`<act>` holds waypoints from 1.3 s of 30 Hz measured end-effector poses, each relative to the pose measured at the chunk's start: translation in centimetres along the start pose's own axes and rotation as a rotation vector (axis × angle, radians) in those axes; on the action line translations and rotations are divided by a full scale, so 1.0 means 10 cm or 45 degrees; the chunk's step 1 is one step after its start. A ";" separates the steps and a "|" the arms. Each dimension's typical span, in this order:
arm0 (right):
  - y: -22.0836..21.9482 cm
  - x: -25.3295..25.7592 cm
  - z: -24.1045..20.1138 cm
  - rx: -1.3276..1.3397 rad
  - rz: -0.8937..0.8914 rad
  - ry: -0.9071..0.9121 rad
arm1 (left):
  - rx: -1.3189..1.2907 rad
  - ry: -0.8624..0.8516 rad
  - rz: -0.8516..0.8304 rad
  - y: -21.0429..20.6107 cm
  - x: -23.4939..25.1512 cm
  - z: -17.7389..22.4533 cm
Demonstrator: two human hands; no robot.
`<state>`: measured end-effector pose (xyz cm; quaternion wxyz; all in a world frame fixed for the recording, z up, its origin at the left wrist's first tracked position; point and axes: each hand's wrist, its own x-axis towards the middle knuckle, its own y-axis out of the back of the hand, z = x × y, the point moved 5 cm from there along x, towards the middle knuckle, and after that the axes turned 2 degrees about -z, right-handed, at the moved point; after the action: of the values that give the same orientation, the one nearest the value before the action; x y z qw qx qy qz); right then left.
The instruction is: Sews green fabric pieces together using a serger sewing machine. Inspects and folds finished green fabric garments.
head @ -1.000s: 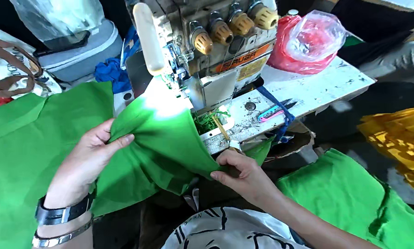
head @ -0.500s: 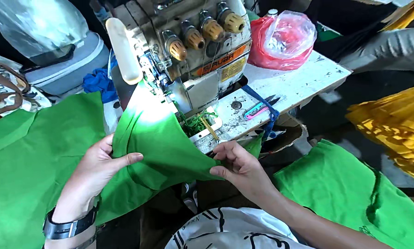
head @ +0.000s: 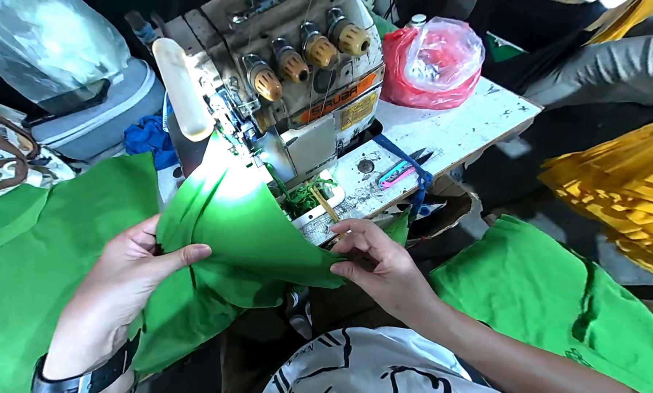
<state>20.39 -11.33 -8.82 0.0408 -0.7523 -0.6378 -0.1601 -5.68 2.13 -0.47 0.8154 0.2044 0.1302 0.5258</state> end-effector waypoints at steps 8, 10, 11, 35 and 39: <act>0.01 0.00 0.00 0.027 -0.055 -0.049 | 0.024 0.116 0.062 -0.04 0.04 -0.16; 0.01 0.00 -0.01 0.012 -0.072 -0.055 | 0.047 0.164 0.075 -0.06 0.04 -0.17; 0.01 0.00 -0.01 0.005 -0.076 -0.059 | 0.055 0.180 0.068 -0.07 0.04 -0.16; 0.02 -0.14 -0.24 -0.247 0.005 0.182 | 0.611 -0.879 -0.443 -1.25 -0.16 0.41; 0.02 -0.12 -0.19 -0.160 -0.033 0.126 | 0.612 -0.864 -0.384 -1.24 -0.18 0.40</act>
<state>20.06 -12.98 -7.36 0.0228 -0.7361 -0.6334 -0.2375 5.27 -4.79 -2.77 0.8089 0.5279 0.0018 0.2589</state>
